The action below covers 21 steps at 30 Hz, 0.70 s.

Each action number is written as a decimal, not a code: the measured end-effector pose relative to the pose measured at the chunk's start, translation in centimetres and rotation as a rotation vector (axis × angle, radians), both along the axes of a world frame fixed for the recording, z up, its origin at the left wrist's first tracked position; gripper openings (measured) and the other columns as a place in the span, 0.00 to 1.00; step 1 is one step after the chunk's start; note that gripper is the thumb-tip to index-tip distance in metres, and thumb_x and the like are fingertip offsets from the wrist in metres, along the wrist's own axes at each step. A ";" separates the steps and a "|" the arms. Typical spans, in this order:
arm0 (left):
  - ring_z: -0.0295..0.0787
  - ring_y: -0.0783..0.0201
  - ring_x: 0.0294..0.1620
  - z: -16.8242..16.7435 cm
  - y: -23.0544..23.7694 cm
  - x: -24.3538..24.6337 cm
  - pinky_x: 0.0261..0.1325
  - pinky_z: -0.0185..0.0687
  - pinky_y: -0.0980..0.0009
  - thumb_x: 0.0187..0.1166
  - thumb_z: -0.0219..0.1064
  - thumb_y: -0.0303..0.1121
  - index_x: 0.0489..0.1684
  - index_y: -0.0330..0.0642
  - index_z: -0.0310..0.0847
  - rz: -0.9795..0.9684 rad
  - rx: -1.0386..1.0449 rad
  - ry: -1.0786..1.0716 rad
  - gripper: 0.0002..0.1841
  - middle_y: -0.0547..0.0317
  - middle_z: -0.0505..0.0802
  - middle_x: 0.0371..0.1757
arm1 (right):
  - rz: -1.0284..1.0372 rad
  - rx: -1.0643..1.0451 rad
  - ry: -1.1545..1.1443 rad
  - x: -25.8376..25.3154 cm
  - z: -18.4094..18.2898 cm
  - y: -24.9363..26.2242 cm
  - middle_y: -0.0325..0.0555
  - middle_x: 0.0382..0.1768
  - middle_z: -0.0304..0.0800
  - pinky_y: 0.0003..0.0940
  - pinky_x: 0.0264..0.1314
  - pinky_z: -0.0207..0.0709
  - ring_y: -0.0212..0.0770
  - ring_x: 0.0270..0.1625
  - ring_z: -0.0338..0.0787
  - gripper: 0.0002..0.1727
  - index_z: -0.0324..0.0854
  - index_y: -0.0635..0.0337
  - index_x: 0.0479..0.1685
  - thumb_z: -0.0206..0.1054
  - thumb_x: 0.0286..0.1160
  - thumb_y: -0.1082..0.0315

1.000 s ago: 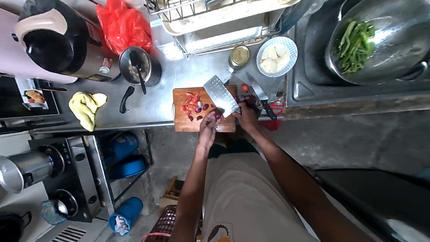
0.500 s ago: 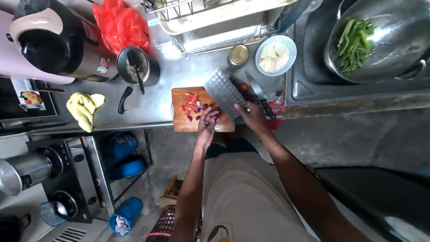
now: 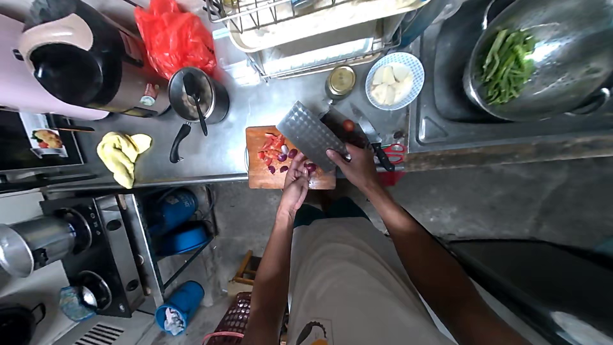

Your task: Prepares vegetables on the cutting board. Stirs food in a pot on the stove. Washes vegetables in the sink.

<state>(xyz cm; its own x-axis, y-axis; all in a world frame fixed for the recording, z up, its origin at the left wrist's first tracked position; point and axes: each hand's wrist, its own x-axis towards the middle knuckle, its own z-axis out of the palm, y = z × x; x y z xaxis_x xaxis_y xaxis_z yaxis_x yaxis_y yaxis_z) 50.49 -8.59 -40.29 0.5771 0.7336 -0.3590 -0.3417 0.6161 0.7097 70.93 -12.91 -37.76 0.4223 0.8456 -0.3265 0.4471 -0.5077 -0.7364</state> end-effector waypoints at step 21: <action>0.86 0.62 0.63 -0.3 -0.1 0.7 0.74 0.79 0.56 0.81 0.57 0.23 0.77 0.43 0.74 0.022 -0.094 -0.012 0.24 0.56 0.88 0.63 | -0.005 -0.039 0.081 0.3 0.4 -0.3 0.50 0.31 0.90 0.61 0.37 0.81 0.52 0.35 0.91 0.34 0.89 0.54 0.44 0.62 0.76 0.28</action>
<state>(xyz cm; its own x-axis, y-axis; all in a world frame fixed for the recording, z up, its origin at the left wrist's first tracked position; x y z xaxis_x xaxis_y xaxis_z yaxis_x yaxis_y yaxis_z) 51.21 -8.66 -40.64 0.5662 0.7092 -0.4200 -0.3641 0.6724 0.6445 71.20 -13.21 -37.34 0.3977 0.8295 -0.3922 0.3839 -0.5387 -0.7500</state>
